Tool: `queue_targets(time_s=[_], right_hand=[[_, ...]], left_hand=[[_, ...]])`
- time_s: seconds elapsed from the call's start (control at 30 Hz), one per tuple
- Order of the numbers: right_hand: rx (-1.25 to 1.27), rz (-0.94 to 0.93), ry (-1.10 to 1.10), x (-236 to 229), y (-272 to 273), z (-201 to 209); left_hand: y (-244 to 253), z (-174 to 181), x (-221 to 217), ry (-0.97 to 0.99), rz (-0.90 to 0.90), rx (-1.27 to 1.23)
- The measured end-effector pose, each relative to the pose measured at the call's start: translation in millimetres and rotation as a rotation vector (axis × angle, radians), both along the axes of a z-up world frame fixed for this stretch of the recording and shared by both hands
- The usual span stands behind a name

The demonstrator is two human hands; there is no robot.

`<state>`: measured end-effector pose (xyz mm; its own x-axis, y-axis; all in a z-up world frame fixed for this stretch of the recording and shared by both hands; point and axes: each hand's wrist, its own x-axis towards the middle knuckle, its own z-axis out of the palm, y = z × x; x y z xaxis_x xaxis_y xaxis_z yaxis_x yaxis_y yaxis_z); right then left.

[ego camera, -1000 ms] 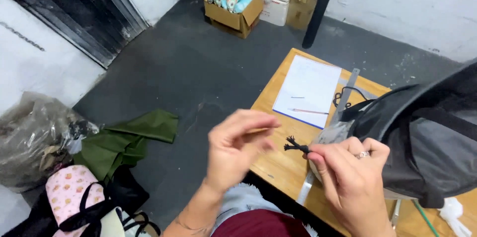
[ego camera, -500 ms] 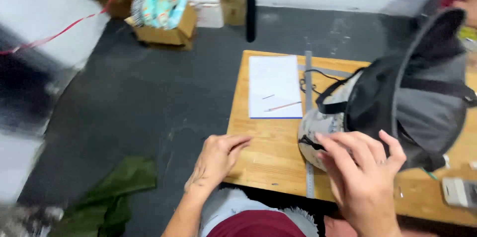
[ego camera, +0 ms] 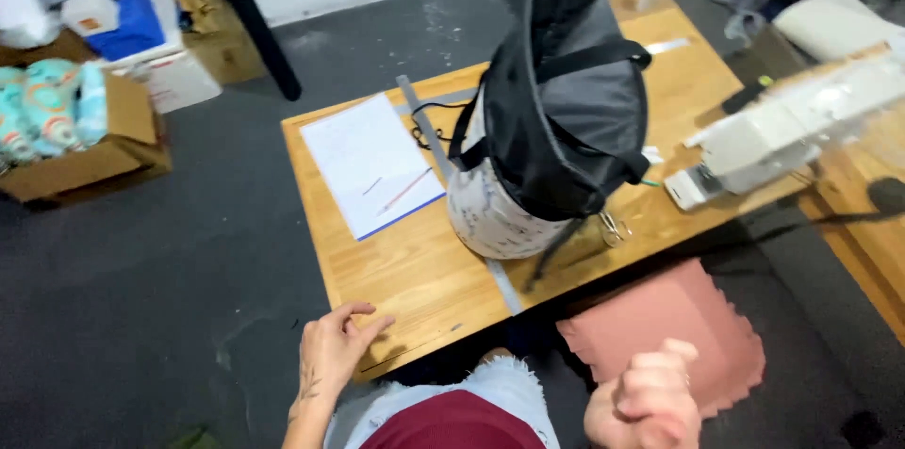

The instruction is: Finalizing the details of a handmade bag by trimming and adjusting the drawstring cord.

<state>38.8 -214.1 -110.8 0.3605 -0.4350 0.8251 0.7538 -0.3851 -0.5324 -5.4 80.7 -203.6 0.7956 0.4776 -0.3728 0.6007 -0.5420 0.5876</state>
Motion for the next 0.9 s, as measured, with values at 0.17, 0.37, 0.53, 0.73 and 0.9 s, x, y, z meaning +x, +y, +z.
queue_targets(time_s=[0.17, 0.37, 0.53, 0.73, 0.9], right_hand=[[0.042, -0.138, 0.018, -2, 13, 16], [-0.023, -0.019, 0.472, 16, -3, 22], [-0.206, 0.123, 0.672, 51, 3, 78], [-0.711, 0.145, 0.292, 98, 24, 113], [-1.007, 0.074, 0.194, 107, 25, 113]], left_hand=[[-11, -13, 17, -0.294, -0.24, 0.185], [-50, 8, 44, -0.286, -0.428, 0.034], [-78, 94, 61, -0.895, -0.762, -0.132], [-74, 216, 111, -1.355, -0.86, 0.071], [-83, 252, 203, -1.123, -1.325, 0.222]])
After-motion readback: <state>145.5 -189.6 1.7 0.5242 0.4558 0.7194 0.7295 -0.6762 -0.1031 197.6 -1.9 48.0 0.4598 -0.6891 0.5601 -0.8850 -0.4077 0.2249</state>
